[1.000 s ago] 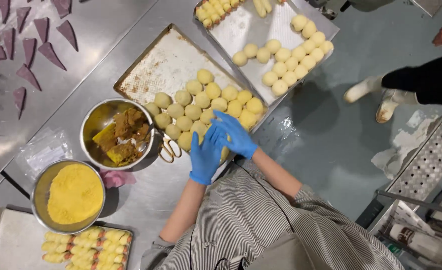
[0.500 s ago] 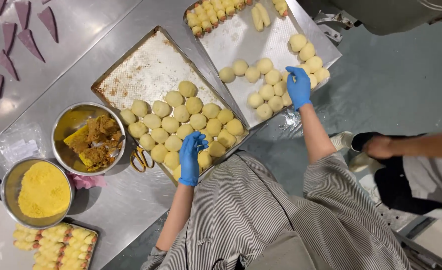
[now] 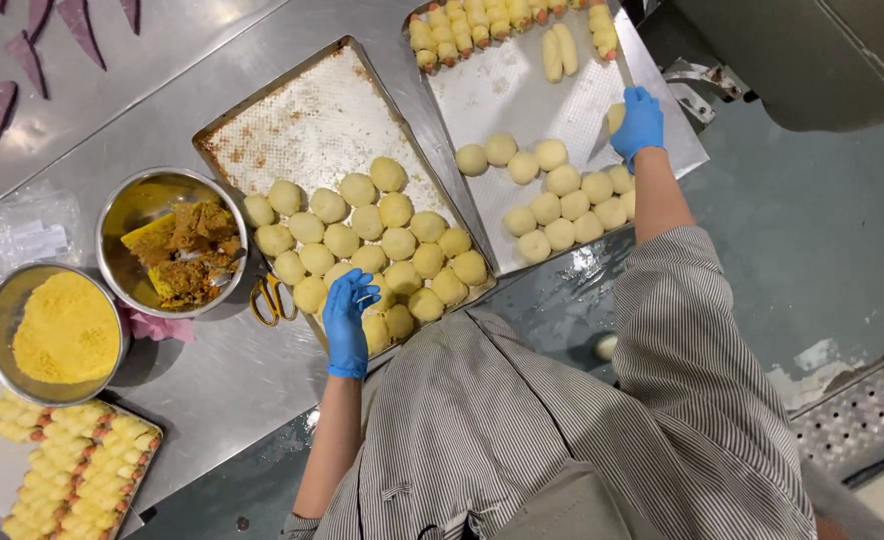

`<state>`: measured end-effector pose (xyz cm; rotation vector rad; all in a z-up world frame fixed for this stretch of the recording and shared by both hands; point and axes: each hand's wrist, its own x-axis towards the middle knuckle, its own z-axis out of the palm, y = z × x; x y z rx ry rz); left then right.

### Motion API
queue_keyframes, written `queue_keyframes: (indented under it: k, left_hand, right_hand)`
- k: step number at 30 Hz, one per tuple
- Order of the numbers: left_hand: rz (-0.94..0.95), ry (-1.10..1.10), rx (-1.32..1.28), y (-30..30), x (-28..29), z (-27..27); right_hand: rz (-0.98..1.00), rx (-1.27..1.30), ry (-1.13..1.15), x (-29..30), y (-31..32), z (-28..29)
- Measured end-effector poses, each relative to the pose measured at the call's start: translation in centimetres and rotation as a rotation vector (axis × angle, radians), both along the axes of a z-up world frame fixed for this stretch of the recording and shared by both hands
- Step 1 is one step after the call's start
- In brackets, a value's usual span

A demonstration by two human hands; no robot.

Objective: Filling dough balls with a savory mixture and coating them in breadcrumbs.

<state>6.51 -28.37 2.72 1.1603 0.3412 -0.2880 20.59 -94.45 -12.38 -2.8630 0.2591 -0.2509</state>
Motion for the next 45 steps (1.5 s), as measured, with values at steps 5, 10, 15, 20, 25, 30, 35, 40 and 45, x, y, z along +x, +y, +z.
queue_keyframes:
  k: [5,10,15,20,25,30,35,40,45]
  left_hand:
    - [0.063,0.029,0.027,0.3,-0.6,0.7]
    - [0.105,0.045,-0.038,0.4,-0.3,-0.3]
    - [-0.04,-0.08,0.031,-1.3,1.2,0.8]
    - [-0.079,-0.14,-0.033,-1.1,2.8,4.4]
    - [0.045,-0.138,0.059,7.4,0.7,-0.5]
    - [0.286,-0.024,0.117,19.7,-5.0,-5.3]
    - [0.462,0.097,0.275,27.9,-8.0,-9.0]
    - [0.448,0.042,0.481,32.6,-7.8,-13.1]
    - [0.194,-0.446,1.192,35.7,-9.4,-12.6]
  right_hand:
    - [-0.012,-0.248,0.407,1.6,2.7,5.3]
    - [0.065,-0.023,0.167,1.9,3.6,8.2]
    - [0.151,0.979,-0.02,1.4,17.4,17.9]
    - [0.388,1.354,0.275,-2.0,38.0,17.5]
    - [0.472,1.418,0.648,-5.8,53.8,16.3]
    - [0.62,1.451,0.798,-10.9,66.6,11.3]
    - [0.479,1.405,0.892,-13.6,77.3,1.5]
    - [0.56,1.448,0.669,-15.1,83.6,-0.1]
    - [0.638,0.676,0.088,-16.0,84.2,8.3]
